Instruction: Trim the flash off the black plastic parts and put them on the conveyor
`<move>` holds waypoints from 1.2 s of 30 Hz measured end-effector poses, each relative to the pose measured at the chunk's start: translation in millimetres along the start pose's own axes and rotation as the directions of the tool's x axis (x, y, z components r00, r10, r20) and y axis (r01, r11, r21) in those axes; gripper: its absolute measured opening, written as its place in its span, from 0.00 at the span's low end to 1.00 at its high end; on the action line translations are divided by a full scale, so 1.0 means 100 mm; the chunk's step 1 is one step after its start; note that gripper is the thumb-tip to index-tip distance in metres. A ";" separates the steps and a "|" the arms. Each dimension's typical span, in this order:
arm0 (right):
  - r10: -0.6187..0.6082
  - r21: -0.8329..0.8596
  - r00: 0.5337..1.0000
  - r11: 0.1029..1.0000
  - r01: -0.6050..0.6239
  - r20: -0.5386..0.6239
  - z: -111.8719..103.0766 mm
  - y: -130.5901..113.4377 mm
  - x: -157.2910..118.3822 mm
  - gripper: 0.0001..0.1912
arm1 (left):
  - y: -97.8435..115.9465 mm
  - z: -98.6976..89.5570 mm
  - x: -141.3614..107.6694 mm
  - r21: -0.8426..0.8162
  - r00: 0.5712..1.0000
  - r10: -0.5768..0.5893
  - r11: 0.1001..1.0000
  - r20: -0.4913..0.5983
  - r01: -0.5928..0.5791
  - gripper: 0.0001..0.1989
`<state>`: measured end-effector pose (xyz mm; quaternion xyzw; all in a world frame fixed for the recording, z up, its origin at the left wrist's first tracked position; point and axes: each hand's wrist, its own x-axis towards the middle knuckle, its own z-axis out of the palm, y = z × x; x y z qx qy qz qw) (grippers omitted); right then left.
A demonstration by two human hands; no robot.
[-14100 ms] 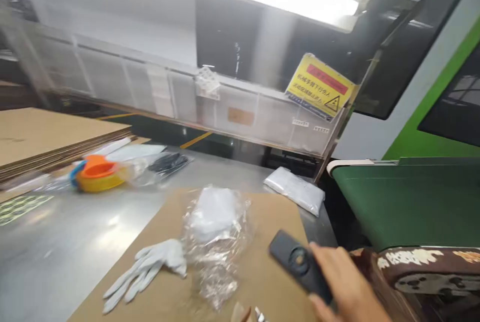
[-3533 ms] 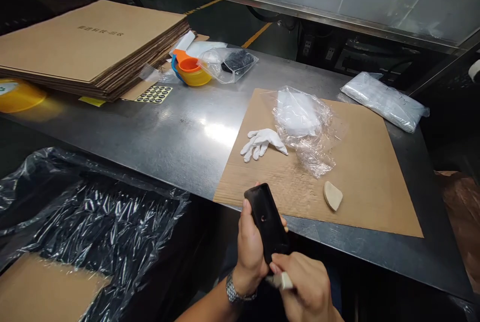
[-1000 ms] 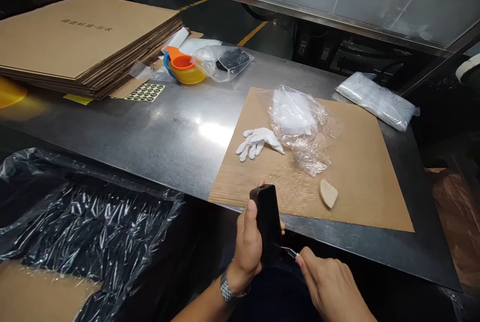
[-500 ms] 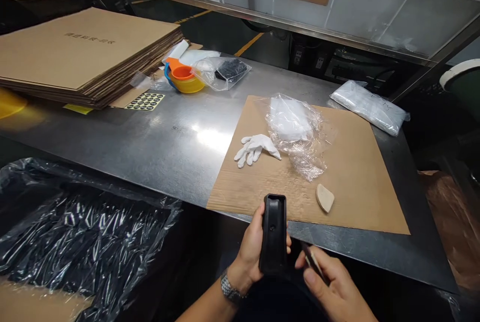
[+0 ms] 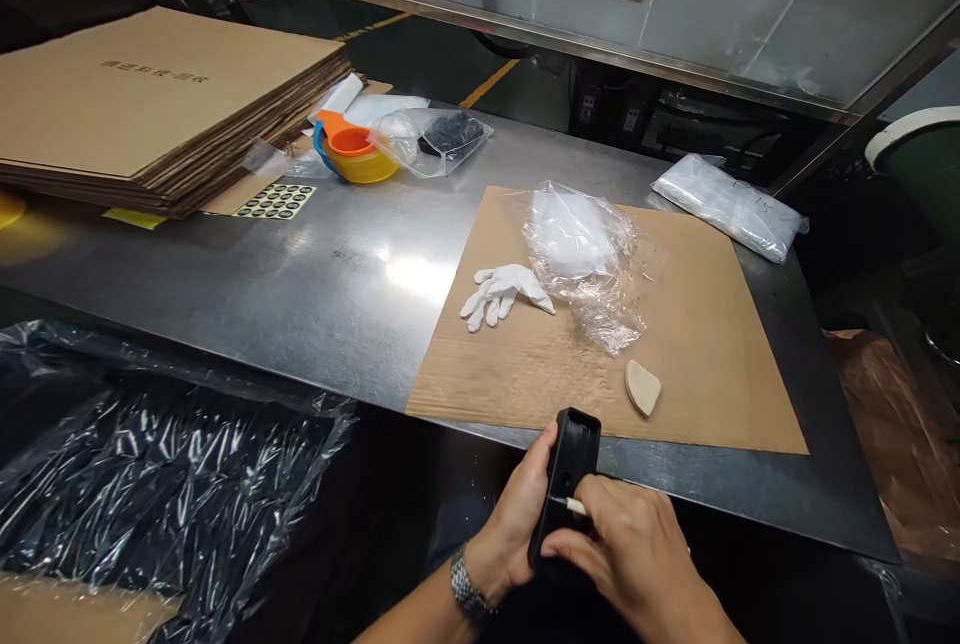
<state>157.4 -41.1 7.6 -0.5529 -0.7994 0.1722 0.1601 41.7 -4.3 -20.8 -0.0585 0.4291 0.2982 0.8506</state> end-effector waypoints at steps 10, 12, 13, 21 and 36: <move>0.253 0.286 0.967 0.927 -0.241 -0.004 -0.18 0.42 0.20 0.07 | -0.16 -0.07 -0.06 0.402 0.978 -0.204 0.892 -0.051 0.207 0.37; 0.222 0.397 0.973 0.889 -0.228 0.060 -0.20 0.47 0.25 0.09 | -0.16 -0.08 -0.06 0.431 0.983 -0.179 0.884 -0.042 0.179 0.36; 0.224 0.422 0.972 0.876 -0.235 0.076 -0.19 0.49 0.26 0.14 | -0.15 -0.07 -0.06 0.442 0.986 -0.161 0.882 -0.040 0.162 0.35; 0.451 0.563 0.875 0.682 -0.466 0.177 0.13 0.32 -0.09 0.23 | -0.06 -0.03 -0.04 0.285 0.989 0.137 0.951 -0.056 -0.116 0.28; 0.511 0.770 0.824 0.413 -0.486 0.247 0.04 0.40 0.11 0.14 | -0.16 -0.07 -0.10 0.470 0.999 0.041 0.881 0.026 -0.049 0.35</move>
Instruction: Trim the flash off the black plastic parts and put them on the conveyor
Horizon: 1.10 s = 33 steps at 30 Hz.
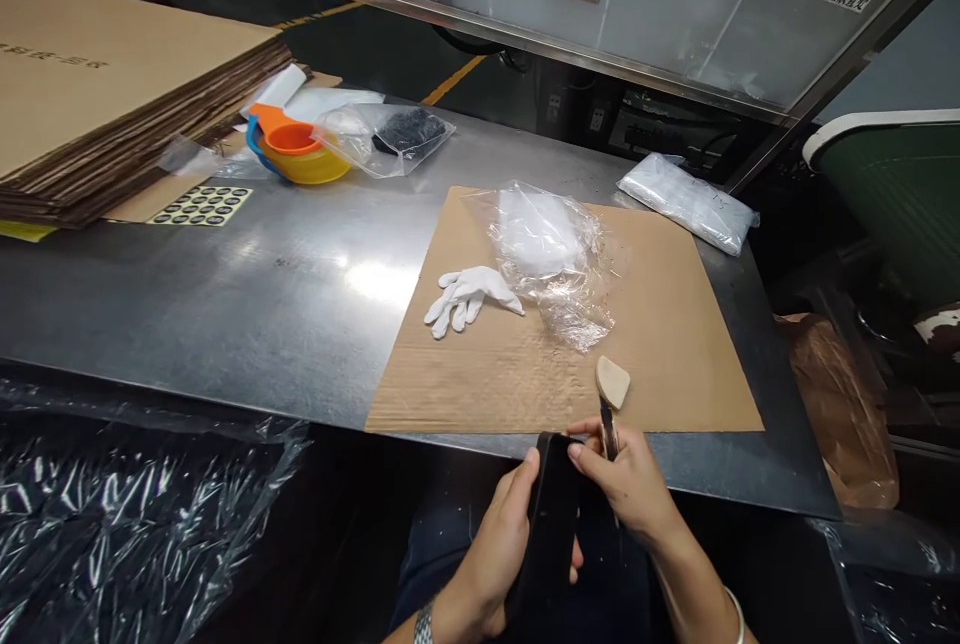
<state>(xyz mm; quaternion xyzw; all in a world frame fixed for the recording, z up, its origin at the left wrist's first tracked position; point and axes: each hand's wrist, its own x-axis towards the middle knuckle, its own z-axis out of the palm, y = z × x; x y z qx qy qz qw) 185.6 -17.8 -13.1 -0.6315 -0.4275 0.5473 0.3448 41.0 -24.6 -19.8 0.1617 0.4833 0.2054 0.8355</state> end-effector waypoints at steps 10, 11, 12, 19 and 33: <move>0.055 0.070 0.994 0.996 -0.062 0.099 -0.15 0.04 0.15 0.22 | 0.18 -0.14 0.07 -0.092 0.893 -0.338 0.921 0.298 0.380 0.38; 0.047 0.075 0.993 0.996 -0.056 0.110 -0.15 0.05 0.16 0.22 | 0.19 -0.14 0.07 -0.099 0.891 -0.334 0.920 0.309 0.379 0.38; 0.039 0.076 0.990 0.996 -0.049 0.134 -0.15 0.05 0.16 0.23 | 0.18 -0.14 0.08 -0.103 0.889 -0.328 0.921 0.319 0.377 0.38; -0.050 0.048 0.989 0.998 0.043 0.139 -0.15 0.02 0.06 0.19 | 0.22 -0.16 0.11 -0.256 0.927 -0.142 0.937 0.346 0.239 0.29; -0.760 -0.420 0.648 0.575 0.702 0.043 0.10 0.29 -0.39 0.20 | 0.21 -0.07 -0.08 -0.567 0.938 0.342 0.786 0.062 -0.249 0.14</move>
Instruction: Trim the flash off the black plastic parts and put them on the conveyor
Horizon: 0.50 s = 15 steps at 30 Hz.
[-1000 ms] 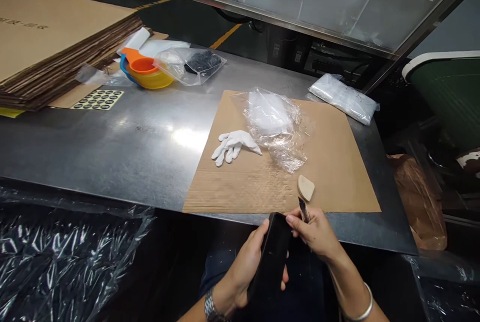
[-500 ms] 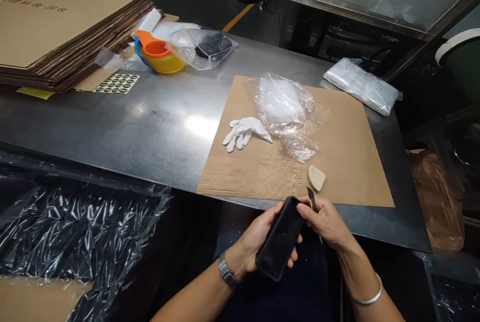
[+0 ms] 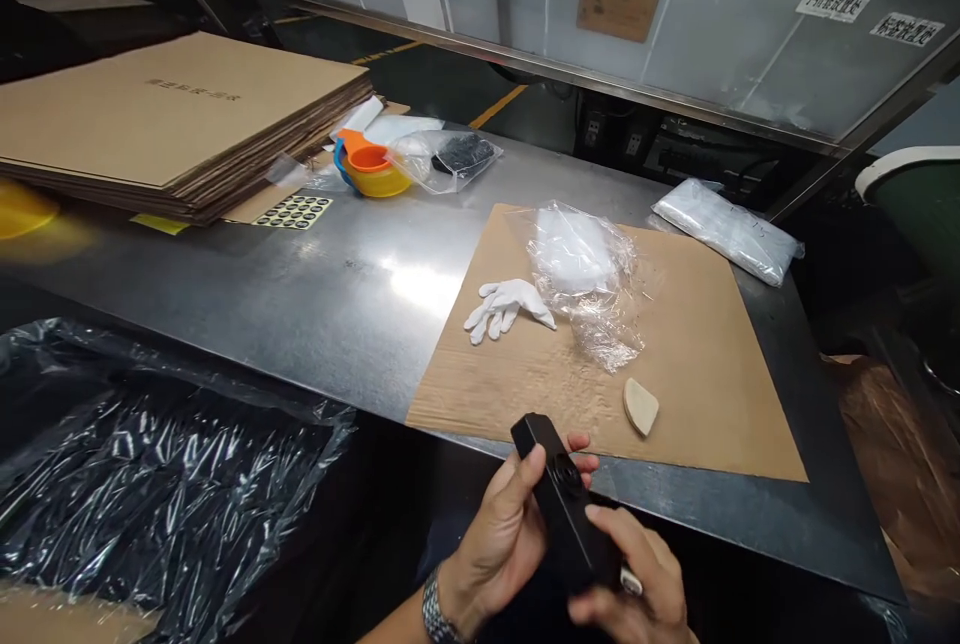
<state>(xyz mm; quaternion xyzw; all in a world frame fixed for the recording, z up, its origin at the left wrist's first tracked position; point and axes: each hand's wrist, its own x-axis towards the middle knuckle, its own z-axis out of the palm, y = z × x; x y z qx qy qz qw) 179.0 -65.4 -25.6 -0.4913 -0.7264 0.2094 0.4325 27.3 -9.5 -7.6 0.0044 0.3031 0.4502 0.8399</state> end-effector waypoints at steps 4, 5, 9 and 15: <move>0.394 0.212 0.917 0.892 -0.399 0.067 -0.04 -0.02 -0.10 0.35 | 0.04 -0.04 -0.06 0.054 0.990 -0.001 0.999 0.143 -0.007 0.22; 0.476 0.197 0.877 0.855 -0.479 0.065 -0.06 -0.05 -0.10 0.32 | 0.05 -0.05 -0.07 0.065 0.984 -0.013 0.998 0.176 0.002 0.24; 0.568 -0.050 0.823 0.823 -0.566 0.024 -0.16 -0.16 0.02 0.19 | 0.00 -0.11 -0.05 0.206 0.988 0.030 0.977 0.148 -0.061 0.26; 0.369 -0.214 0.928 0.912 -0.351 0.050 -0.21 -0.15 0.11 0.15 | -0.12 -0.22 -0.04 0.416 0.982 0.160 0.890 0.100 -0.187 0.35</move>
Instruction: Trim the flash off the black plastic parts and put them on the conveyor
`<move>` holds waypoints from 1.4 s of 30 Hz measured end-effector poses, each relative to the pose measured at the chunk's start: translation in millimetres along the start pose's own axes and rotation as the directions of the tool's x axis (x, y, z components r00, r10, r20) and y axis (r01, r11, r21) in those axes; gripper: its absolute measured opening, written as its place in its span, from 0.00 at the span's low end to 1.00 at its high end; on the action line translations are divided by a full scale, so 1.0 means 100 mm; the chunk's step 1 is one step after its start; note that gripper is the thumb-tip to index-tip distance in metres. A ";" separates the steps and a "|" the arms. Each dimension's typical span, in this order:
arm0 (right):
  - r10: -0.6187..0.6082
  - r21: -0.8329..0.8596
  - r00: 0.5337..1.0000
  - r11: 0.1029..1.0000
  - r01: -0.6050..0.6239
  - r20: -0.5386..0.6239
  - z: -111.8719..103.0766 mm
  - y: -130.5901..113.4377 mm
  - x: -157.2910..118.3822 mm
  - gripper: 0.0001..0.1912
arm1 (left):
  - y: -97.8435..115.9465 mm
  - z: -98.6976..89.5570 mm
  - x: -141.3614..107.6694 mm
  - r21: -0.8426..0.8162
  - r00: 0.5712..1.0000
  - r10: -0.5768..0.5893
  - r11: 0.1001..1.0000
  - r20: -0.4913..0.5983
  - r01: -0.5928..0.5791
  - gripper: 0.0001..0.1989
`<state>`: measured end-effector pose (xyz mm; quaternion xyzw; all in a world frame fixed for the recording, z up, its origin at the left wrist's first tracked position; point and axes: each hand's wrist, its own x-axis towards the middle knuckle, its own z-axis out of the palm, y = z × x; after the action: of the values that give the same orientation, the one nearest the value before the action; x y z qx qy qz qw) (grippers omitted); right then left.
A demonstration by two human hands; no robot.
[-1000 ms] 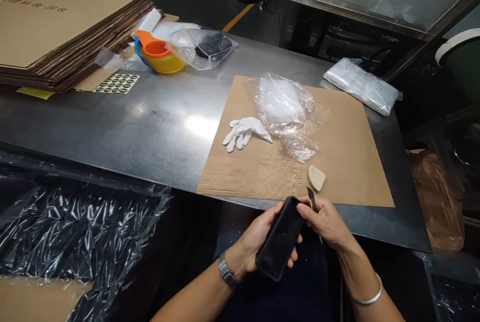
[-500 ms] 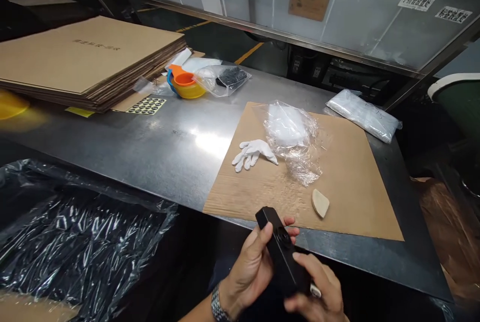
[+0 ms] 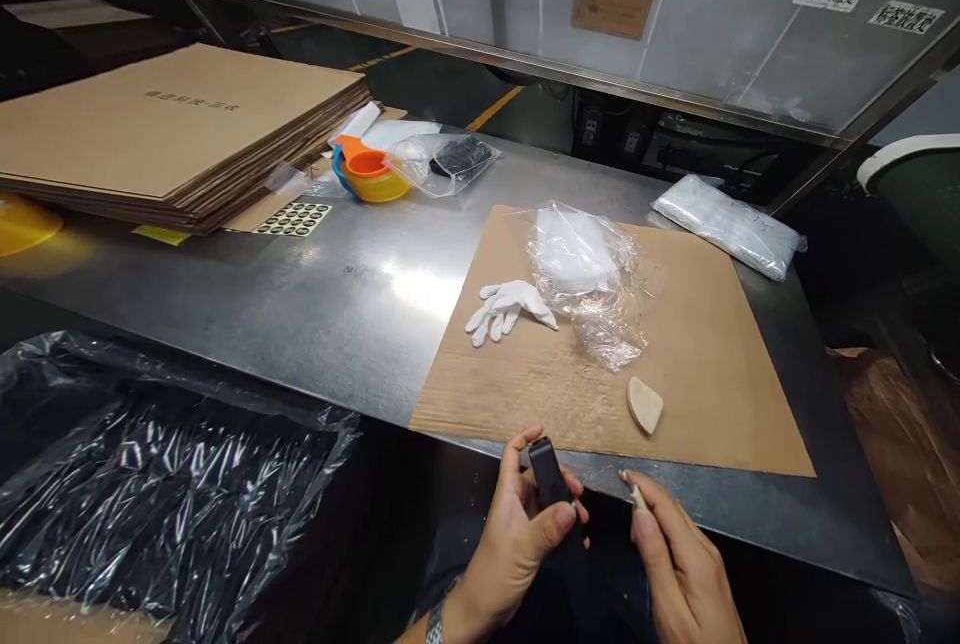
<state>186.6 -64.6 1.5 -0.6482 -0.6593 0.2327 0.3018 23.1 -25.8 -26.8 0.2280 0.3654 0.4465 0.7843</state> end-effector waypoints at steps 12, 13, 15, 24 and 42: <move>-0.156 -0.090 0.981 0.982 0.167 0.113 0.07 -0.09 -0.06 0.17 | 0.12 0.02 -0.10 0.225 0.999 -0.005 0.974 -0.033 0.012 0.37; -0.167 -0.114 0.979 0.977 0.181 0.118 0.07 -0.08 -0.06 0.17 | 0.13 0.03 -0.11 0.232 0.999 -0.001 0.973 -0.039 0.010 0.37; -0.183 -0.155 0.976 0.967 0.201 0.122 0.06 -0.08 -0.07 0.17 | 0.13 0.04 -0.12 0.244 0.999 0.004 0.970 -0.046 0.007 0.37; -0.227 -0.199 0.969 0.950 0.242 0.095 0.09 -0.13 -0.04 0.17 | 0.08 0.01 -0.10 0.214 0.998 0.042 0.976 -0.050 -0.031 0.34; -0.234 -0.218 0.966 0.943 0.253 0.110 0.08 -0.13 -0.05 0.17 | 0.11 0.04 -0.12 0.241 0.999 0.012 0.971 -0.033 -0.004 0.33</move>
<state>171.5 -69.4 4.7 -0.5823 -0.7686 0.1420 0.2235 16.0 -30.6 -12.3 0.3150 0.4295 0.4059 0.7427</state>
